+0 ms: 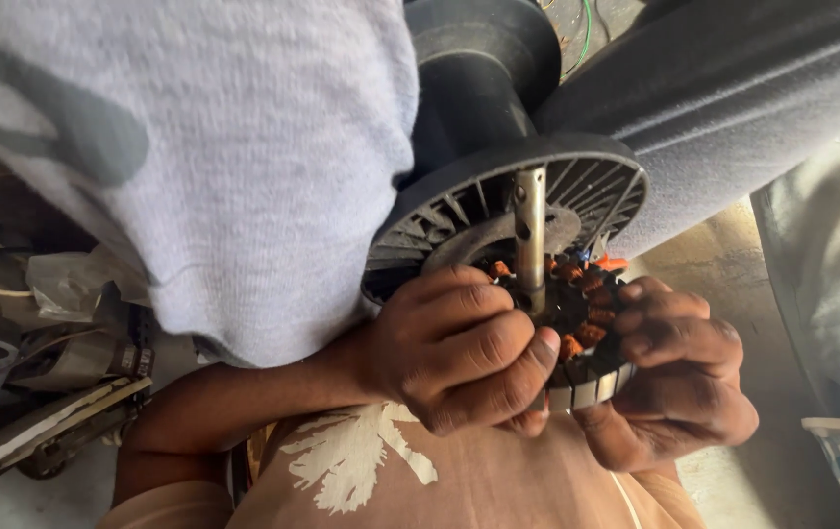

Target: The person sits on the floor and works on a motor armature, using a screwdriver to adjust copper windings and inserting white insulating strips into the slots. The person also uses scissors to cut the strips and a small metal rod to press them into place.

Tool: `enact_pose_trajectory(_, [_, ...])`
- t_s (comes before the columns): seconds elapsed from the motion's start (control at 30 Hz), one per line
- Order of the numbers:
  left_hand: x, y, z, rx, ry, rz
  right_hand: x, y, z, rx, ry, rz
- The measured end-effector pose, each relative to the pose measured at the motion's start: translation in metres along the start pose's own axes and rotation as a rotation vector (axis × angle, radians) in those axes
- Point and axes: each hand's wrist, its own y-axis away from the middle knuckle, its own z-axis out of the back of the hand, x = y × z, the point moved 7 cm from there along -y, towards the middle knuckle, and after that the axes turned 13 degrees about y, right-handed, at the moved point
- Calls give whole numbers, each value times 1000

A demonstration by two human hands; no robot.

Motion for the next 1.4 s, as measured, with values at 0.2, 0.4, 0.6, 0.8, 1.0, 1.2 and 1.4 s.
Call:
enact_pose_trajectory(0.2, [2,1,2,-50,99,50,1,4,-2,17,-41,-36])
enact_pose_trajectory(0.4, [2,0,3,-89,100,57,0,11,-3,1,-27,-32])
enact_pose_trajectory(0.6, [0,3,2,-124,26,-6,1,16,-7,-66,12,19])
enact_pose_trajectory(0.8, [-2,3,0,-158,21,-18,7,14,-13,-73,47,-6])
enact_pose_trajectory(1.0, [0,-1,3,-94,84,41,8,16,-16,-68,54,2])
enact_pose_trajectory(1.2, [-1,-5,5,-18,209,97,17,21,-17,-100,171,112])
enact_pose_trajectory(1.4, [-2,-2,3,48,242,121,21,20,-21,-79,341,424])
